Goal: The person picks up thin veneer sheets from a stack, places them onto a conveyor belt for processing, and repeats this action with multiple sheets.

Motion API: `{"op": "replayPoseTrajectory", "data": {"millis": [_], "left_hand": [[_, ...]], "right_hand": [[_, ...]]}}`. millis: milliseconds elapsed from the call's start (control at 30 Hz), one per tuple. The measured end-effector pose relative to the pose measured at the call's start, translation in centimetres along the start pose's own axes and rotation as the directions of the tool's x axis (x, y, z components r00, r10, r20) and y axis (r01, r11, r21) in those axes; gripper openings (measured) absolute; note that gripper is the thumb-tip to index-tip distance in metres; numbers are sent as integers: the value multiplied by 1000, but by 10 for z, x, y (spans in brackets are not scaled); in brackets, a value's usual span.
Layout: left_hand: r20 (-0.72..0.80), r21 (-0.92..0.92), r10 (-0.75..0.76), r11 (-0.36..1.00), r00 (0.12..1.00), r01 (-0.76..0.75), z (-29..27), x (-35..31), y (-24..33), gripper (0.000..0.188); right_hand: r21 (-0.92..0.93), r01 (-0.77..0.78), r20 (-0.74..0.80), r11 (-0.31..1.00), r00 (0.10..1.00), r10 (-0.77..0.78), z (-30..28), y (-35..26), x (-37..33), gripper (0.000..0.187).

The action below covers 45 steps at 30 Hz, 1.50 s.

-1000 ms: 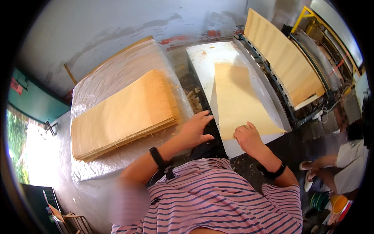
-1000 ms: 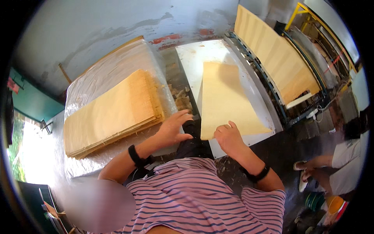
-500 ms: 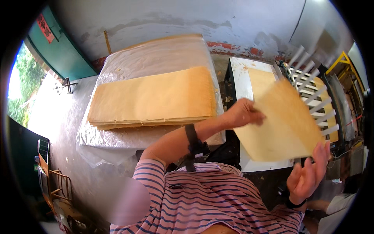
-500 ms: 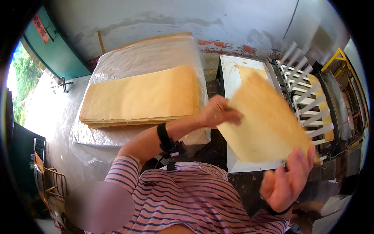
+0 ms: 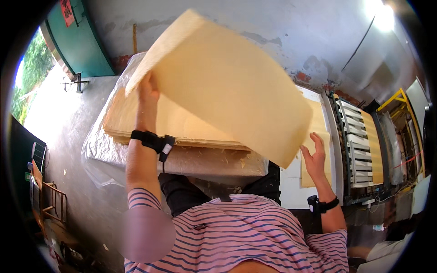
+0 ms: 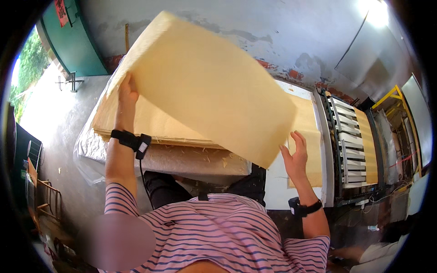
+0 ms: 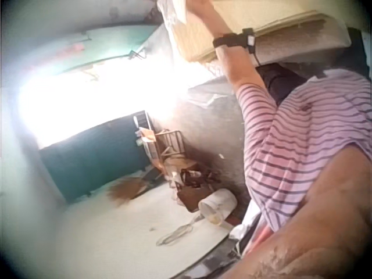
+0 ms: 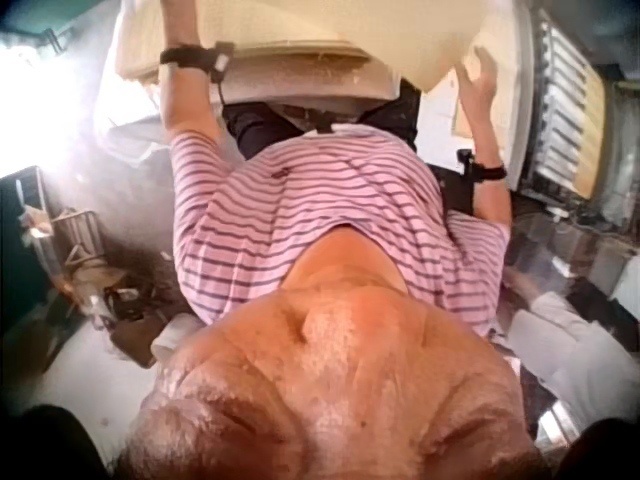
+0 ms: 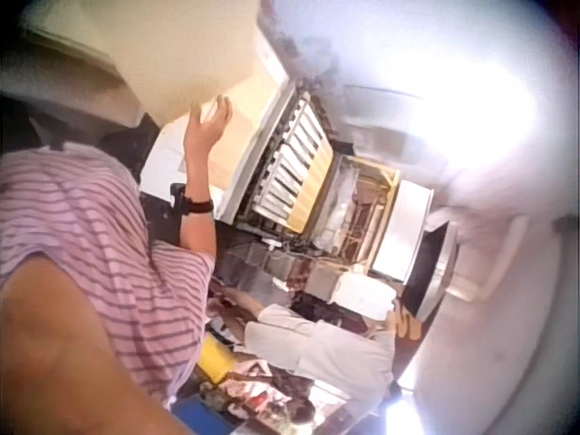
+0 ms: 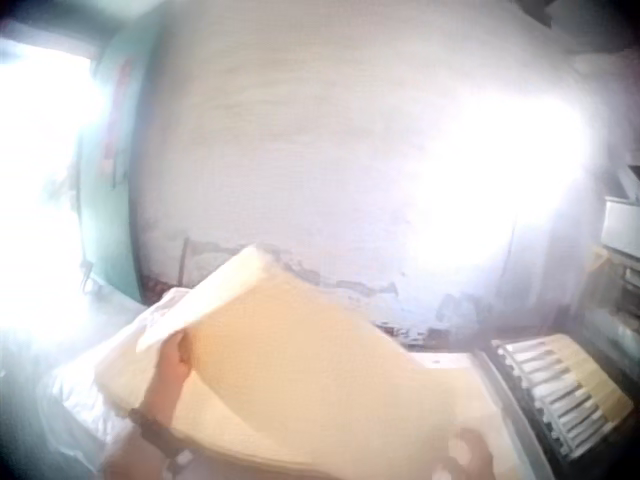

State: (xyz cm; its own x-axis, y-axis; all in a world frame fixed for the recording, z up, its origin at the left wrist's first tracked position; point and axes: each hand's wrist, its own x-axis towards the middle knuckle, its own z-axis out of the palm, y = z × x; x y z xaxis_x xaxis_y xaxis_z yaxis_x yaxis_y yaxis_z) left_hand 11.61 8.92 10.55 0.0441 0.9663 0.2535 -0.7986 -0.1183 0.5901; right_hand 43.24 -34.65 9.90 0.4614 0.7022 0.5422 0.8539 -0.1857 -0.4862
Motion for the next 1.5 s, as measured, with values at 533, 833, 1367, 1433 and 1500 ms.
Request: {"op": "replayPoseTrajectory", "data": {"millis": [533, 833, 1367, 1433, 1500], "left_hand": [[-656, 153, -172, 923, 735, 353, -185, -80, 36, 23], [-770, 237, -59, 898, 636, 370, -192, -71, 52, 21], [-685, 265, -274, 770, 675, 581, -151, -118, 30, 29], [-554, 297, -499, 629, 666, 719, -120, -146, 6, 28], [-368, 437, -702, 448, 610, 780, -70, -181, -16, 26]], "right_hand": [[321, -898, 798, 300, 427, 425, 104, -22, 7, 23], [296, -716, 705, 632, 610, 361, 117, -46, 50, 19], [363, -803, 534, 473, 595, 601, 106, 37, 11, 14], [115, -748, 483, 654, 617, 621, 101, 79, -24, 15], [86, -658, 445, 748, 697, 562, 101, 129, -81, 15]]}}
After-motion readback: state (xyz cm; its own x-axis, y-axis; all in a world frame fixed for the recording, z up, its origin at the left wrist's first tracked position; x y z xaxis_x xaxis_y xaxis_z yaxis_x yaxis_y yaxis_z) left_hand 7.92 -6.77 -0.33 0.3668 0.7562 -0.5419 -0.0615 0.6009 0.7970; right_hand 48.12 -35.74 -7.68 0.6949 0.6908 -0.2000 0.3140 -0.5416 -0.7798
